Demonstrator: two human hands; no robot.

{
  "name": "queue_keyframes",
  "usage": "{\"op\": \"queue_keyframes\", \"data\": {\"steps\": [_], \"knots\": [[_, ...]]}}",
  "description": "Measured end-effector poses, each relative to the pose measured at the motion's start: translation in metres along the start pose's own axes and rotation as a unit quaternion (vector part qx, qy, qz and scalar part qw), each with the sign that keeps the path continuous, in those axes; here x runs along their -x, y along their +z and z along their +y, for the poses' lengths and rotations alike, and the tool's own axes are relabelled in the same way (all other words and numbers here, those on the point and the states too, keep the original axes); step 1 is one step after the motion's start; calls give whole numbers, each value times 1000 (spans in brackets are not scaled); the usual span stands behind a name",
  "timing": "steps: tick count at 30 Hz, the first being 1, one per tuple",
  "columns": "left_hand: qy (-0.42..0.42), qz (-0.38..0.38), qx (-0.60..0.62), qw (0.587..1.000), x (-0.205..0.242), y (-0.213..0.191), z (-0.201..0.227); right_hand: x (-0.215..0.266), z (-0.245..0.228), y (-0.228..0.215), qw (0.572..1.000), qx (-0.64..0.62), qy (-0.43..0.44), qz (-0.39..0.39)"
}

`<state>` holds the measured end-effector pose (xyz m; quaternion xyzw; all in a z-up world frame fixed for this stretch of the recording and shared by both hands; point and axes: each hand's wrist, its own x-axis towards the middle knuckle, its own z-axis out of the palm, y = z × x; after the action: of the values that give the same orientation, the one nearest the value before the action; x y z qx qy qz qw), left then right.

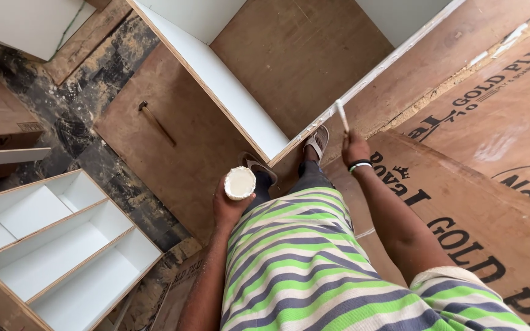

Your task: Applying adhesive to the edges of a wooden cabinet part using a small stick.

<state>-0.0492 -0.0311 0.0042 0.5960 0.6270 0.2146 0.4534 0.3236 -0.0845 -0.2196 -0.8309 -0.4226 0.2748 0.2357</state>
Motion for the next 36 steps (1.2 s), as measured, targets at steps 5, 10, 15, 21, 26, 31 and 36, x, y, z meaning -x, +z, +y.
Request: {"op": "queue_keyframes", "data": {"steps": [5,10,15,21,26,31,36], "knots": [[22,-10,-25,999,-9,-13,-17,33,-35,27,991,28,59,-113],[7,-37,-29,999,-23,-37,-31,45,-29,58,995,-30,-61,-66],[30,-56,-42,997,-31,-64,-56,72,-2,85,996,-4,74,-47],[84,-81,-24,993,-42,-112,-84,50,10,77,995,5,2,104],[65,-104,-64,990,-58,-145,-100,19,10,102,989,58,121,64],[62,-116,-65,989,-59,-173,-119,69,-20,118,990,40,119,57],[73,-117,-101,985,-56,-189,-128,73,-68,83,992,54,110,-19]]}}
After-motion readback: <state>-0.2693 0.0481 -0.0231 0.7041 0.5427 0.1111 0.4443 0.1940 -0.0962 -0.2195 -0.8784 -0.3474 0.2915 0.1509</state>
